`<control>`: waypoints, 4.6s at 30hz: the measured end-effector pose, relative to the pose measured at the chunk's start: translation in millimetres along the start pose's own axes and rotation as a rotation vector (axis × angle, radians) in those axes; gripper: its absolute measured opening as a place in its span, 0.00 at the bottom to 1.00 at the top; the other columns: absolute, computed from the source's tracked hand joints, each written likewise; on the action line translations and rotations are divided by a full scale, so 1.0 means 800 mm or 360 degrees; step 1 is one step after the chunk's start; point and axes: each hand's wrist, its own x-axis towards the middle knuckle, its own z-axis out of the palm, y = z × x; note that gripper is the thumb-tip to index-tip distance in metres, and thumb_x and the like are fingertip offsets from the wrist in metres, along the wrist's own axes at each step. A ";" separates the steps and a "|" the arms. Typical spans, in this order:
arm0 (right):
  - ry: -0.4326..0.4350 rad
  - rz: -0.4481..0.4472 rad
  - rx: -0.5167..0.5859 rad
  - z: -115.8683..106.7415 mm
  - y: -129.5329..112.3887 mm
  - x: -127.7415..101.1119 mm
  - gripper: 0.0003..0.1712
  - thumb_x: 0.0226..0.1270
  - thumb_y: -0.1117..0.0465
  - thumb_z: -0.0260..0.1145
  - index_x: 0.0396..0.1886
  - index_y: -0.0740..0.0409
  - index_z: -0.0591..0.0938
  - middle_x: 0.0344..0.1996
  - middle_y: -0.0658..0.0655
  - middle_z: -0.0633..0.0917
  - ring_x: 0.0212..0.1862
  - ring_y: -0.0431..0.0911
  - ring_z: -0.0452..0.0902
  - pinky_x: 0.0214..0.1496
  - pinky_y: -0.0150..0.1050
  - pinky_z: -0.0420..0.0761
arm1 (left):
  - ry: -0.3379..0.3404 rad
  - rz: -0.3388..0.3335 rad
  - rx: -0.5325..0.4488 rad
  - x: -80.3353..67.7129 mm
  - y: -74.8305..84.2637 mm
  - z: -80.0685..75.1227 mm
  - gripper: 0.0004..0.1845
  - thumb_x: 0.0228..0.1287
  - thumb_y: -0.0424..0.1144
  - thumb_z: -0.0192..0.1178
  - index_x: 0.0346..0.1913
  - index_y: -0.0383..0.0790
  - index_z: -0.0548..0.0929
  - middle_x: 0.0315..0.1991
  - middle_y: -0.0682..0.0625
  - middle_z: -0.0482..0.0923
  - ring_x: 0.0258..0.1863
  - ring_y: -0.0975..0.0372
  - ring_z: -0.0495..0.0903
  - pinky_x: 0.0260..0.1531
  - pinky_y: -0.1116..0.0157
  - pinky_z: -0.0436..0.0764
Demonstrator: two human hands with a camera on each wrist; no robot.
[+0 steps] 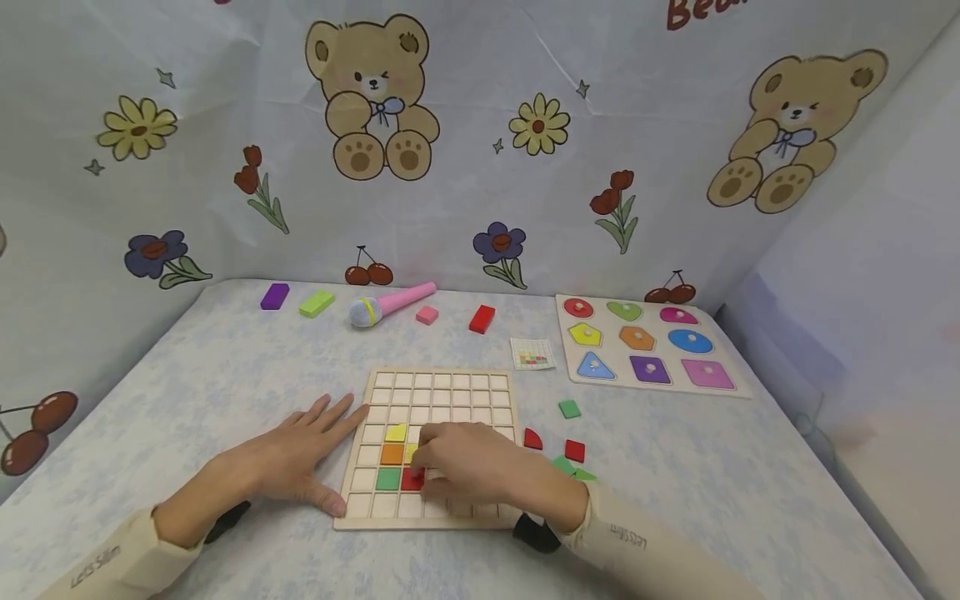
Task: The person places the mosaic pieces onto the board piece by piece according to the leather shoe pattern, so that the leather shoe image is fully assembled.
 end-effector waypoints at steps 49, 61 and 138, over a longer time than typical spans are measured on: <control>0.0111 0.0521 0.0194 -0.018 0.119 -0.116 0.11 0.62 0.57 0.74 0.45 0.45 0.87 0.37 0.40 0.83 0.38 0.38 0.75 0.37 0.30 0.78 | 0.0001 -0.0013 0.0016 0.001 0.001 0.001 0.70 0.40 0.75 0.67 0.81 0.44 0.48 0.81 0.37 0.40 0.79 0.36 0.39 0.71 0.33 0.50; 0.0076 0.0234 0.0234 -0.010 0.072 -0.056 0.09 0.65 0.54 0.73 0.43 0.46 0.86 0.38 0.40 0.83 0.35 0.38 0.76 0.37 0.29 0.77 | 0.0008 0.0003 0.0003 0.001 0.001 0.002 0.69 0.41 0.74 0.68 0.81 0.43 0.48 0.81 0.36 0.41 0.79 0.35 0.39 0.71 0.33 0.50; 0.0047 0.0600 0.0303 -0.009 0.122 -0.157 0.10 0.61 0.54 0.75 0.40 0.42 0.84 0.35 0.36 0.82 0.40 0.37 0.76 0.43 0.36 0.81 | -0.0008 -0.0002 0.0005 0.000 0.000 0.002 0.69 0.42 0.74 0.68 0.81 0.43 0.48 0.81 0.36 0.40 0.79 0.35 0.38 0.71 0.33 0.49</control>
